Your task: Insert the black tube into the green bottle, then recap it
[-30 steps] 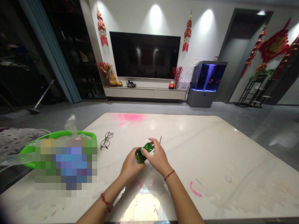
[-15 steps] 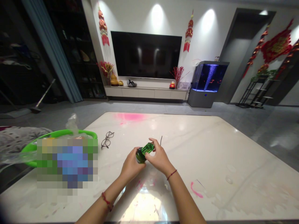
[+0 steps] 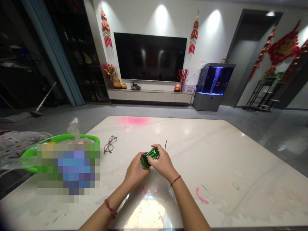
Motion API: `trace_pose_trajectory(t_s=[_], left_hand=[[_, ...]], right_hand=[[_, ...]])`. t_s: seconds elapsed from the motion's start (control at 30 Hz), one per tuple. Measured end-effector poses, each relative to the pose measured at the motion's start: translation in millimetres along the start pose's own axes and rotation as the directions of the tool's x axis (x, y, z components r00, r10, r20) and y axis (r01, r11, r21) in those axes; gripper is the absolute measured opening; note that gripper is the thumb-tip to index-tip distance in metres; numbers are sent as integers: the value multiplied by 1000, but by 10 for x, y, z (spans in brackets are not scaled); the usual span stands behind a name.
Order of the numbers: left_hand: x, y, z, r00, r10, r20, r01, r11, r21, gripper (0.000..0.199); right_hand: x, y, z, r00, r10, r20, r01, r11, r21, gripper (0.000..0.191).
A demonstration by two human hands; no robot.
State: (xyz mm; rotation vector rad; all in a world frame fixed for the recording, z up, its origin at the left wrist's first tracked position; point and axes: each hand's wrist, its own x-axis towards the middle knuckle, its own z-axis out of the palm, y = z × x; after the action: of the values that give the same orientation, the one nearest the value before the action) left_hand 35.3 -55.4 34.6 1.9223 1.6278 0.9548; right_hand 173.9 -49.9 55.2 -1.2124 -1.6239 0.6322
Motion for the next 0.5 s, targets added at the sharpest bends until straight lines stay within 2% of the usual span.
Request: trace_pose_trajectory(t_s=[0.17,0.33,0.5], left_hand=[[3,0,-2,1000,12,1,-12,1000,-12,44],[-4,11,1,1000,5,5,-5,1000,-3,43],[-13,20,-3,1000,-3,14,3,1000,-6,45]], right_hand=[[-16,-40,-18,1000,-22,-1,22,1000,-19,43],[-10,-42,-23,999,18,28,-18,1000,-25,45],[10,-67,-67,999,42,6,-41,999,-33,42]])
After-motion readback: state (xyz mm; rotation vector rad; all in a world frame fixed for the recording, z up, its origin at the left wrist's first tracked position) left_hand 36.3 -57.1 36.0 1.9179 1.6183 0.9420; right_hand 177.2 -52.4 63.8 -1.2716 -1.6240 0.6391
